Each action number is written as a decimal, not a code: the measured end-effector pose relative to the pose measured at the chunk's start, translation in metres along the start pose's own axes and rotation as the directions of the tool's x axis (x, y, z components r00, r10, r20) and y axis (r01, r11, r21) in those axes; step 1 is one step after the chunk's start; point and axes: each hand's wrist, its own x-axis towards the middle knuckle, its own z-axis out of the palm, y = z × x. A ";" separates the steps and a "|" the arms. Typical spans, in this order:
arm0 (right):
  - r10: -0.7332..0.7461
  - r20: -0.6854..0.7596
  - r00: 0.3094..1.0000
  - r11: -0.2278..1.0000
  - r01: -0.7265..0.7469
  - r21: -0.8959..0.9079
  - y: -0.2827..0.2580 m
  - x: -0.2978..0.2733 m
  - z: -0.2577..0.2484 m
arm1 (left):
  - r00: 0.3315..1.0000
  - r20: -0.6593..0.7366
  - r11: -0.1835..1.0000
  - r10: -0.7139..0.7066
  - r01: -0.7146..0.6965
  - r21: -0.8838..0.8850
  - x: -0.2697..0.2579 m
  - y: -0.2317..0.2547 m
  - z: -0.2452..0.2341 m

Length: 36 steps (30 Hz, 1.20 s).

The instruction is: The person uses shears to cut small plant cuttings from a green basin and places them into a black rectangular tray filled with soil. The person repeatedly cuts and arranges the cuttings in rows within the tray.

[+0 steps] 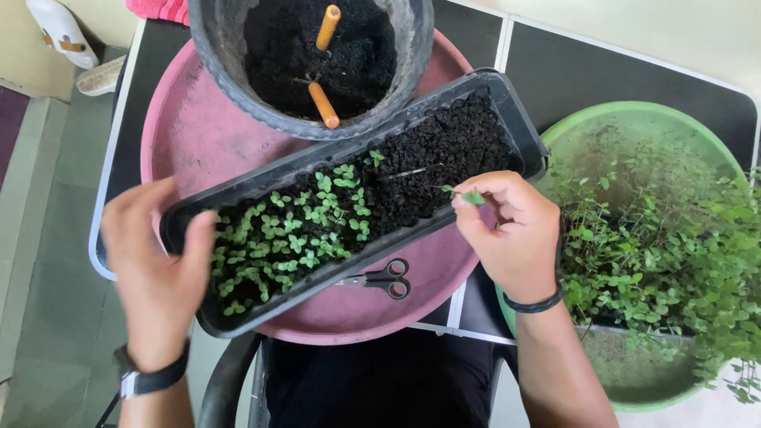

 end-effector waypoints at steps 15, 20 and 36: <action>-0.240 0.364 0.900 0.909 0.340 -0.242 0.032 0.042 0.042 | 0.798 0.288 0.585 -0.530 0.589 -0.557 -0.066 -0.044 0.022; -0.255 0.420 0.871 0.878 0.391 -0.277 0.046 0.050 0.058 | 0.801 0.283 0.584 -0.527 0.584 -0.564 -0.067 -0.046 0.023; -0.116 0.676 0.728 0.823 0.452 -0.345 0.054 0.083 0.064 | 0.787 0.271 0.541 -0.554 0.587 -0.602 -0.069 -0.045 0.027</action>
